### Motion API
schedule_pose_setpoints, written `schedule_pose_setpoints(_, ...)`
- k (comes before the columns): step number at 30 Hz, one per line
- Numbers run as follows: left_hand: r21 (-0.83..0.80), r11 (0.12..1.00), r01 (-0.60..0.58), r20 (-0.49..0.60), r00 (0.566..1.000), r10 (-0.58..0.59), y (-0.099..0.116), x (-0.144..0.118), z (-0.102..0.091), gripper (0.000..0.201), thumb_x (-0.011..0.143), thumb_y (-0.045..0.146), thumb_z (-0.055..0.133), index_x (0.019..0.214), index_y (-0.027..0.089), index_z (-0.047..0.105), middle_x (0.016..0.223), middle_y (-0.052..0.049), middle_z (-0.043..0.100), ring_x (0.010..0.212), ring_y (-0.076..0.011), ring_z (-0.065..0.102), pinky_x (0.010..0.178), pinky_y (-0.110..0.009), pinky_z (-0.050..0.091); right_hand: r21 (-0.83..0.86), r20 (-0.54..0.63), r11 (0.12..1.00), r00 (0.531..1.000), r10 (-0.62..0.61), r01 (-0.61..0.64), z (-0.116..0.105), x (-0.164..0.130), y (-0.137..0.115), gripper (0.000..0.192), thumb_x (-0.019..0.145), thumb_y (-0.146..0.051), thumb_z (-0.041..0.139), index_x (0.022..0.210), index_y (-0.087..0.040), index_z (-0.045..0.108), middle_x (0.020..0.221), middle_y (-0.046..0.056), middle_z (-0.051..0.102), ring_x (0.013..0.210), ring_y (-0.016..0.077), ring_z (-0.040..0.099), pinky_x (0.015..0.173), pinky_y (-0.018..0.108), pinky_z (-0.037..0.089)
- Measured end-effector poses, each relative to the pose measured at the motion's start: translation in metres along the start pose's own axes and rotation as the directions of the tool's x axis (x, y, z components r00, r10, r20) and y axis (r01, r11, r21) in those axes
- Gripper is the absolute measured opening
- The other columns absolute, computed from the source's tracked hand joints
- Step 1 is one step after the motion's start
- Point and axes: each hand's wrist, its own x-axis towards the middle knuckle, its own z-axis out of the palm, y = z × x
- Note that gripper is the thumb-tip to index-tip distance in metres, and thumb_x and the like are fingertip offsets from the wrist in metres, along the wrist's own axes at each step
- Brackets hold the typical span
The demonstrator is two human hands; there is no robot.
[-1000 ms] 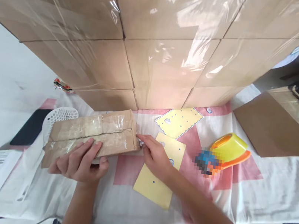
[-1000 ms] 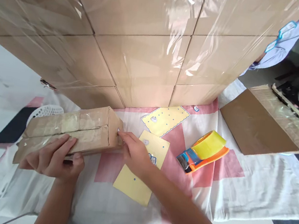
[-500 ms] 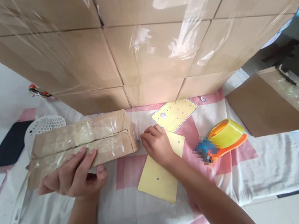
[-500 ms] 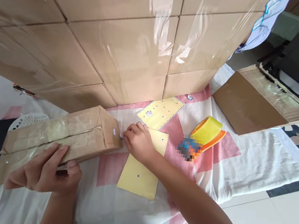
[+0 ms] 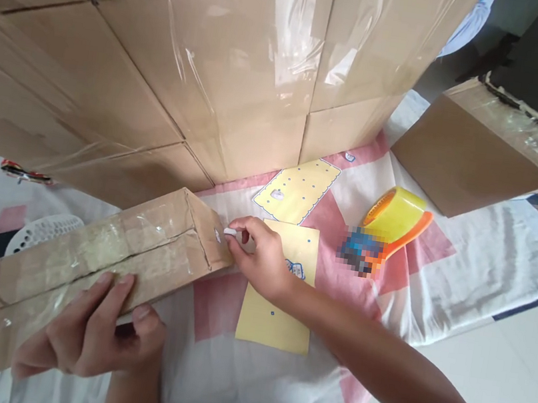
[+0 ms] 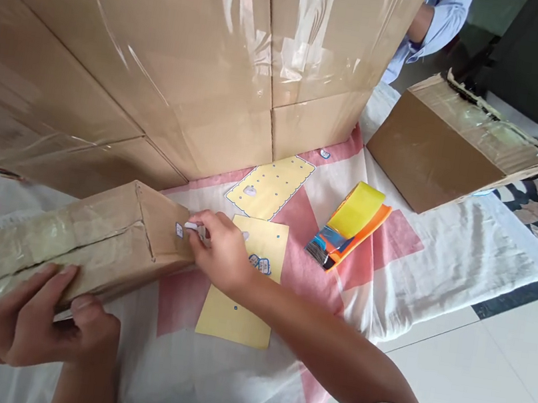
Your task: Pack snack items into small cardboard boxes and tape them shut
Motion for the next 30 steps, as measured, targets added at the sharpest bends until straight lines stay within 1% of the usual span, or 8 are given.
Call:
schedule_pose_setpoints(2,0.178,0.98,-0.089,-0.236,0.963,0.131,0.011,0.006,-0.001,0.042,0.077,0.039,0.056,0.114,0.03,0.073,0.11,-0.014,0.072,0.114,-0.0417,0.052,0.097,-0.064,0.025,0.044,0.008,0.999,1.0,0.022,-0.022,0.002,0.0,0.004,0.013,0.09,-0.022,0.059,0.103,-0.023,0.064,0.092,0.001,0.068,0.071,0.0121,0.058,0.071,0.027,0.051)
schedule_pose_setpoints(3,0.239,0.965,-0.104,-0.302,0.937,0.176,0.016,0.009,-0.001,0.04,0.078,0.039,0.055,0.111,0.03,0.075,0.106,-0.013,0.074,0.109,-0.0399,0.056,0.096,-0.062,0.028,0.075,0.019,0.996,0.999,0.037,-0.039,0.004,0.001,0.006,0.014,0.09,-0.022,0.059,0.102,-0.022,0.065,0.089,0.0,0.068,0.07,0.0116,0.058,0.07,0.026,0.051)
schedule_pose_setpoints(8,0.211,0.974,-0.084,-0.391,0.906,0.163,0.021,0.016,0.004,0.041,0.082,0.047,0.05,0.102,0.027,0.079,0.099,-0.011,0.077,0.1,-0.0353,0.061,0.092,-0.058,0.037,0.214,0.059,0.966,0.989,0.134,-0.143,0.009,0.001,0.013,0.01,0.088,-0.02,0.062,0.09,-0.022,0.071,0.083,-0.001,0.072,0.065,0.0106,0.06,0.065,0.025,0.051)
schedule_pose_setpoints(13,0.219,0.974,-0.048,-0.417,0.898,0.138,0.021,0.015,0.007,0.043,0.085,0.05,0.047,0.099,0.026,0.08,0.098,-0.011,0.077,0.1,-0.0359,0.061,0.096,-0.062,0.03,0.276,0.004,0.943,0.982,0.19,-0.184,0.01,0.006,0.004,0.008,0.082,-0.016,0.067,0.083,-0.021,0.072,0.086,0.0,0.072,0.073,0.0117,0.063,0.07,0.026,0.054)
schedule_pose_setpoints(18,0.209,0.976,-0.053,-0.388,0.912,0.133,0.034,0.02,0.005,0.042,0.088,0.047,0.048,0.106,0.025,0.079,0.102,-0.012,0.077,0.101,-0.0364,0.063,0.097,-0.063,0.035,0.394,0.084,0.852,0.936,0.341,-0.346,0.008,0.006,-0.006,0.006,0.08,-0.022,0.072,0.082,-0.021,0.077,0.081,-0.001,0.076,0.073,0.0129,0.066,0.072,0.028,0.057)
schedule_pose_setpoints(24,0.211,0.971,-0.113,-0.314,0.933,0.177,0.037,0.02,0.001,0.038,0.087,0.036,0.056,0.12,0.027,0.075,0.113,-0.011,0.073,0.107,-0.0372,0.059,0.089,-0.06,0.044,0.423,0.199,0.849,0.947,0.253,-0.316,0.009,-0.005,-0.007,0.03,0.083,-0.011,0.062,0.102,-0.024,0.081,0.102,0.0,0.08,0.091,0.017,0.074,0.086,0.033,0.061)
schedule_pose_setpoints(28,0.243,0.964,-0.108,-0.348,0.918,0.191,0.031,0.019,0.003,0.036,0.088,0.038,0.054,0.115,0.026,0.076,0.108,-0.012,0.073,0.105,-0.0377,0.06,0.093,-0.064,0.035,0.352,0.11,0.89,0.957,0.268,-0.29,0.011,-0.011,-0.007,0.047,0.085,-0.002,0.051,0.116,-0.024,0.077,0.111,0.001,0.078,0.1,0.0177,0.073,0.091,0.036,0.061)
schedule_pose_setpoints(30,0.259,0.961,-0.095,-0.37,0.91,0.189,0.03,0.019,0.003,0.036,0.087,0.042,0.054,0.11,0.027,0.077,0.104,-0.012,0.074,0.104,-0.038,0.062,0.095,-0.064,0.032,0.298,0.09,0.928,0.975,0.205,-0.223,0.012,-0.013,-0.006,0.054,0.082,0.004,0.046,0.117,-0.024,0.077,0.122,0.002,0.075,0.112,0.0181,0.069,0.101,0.037,0.056)
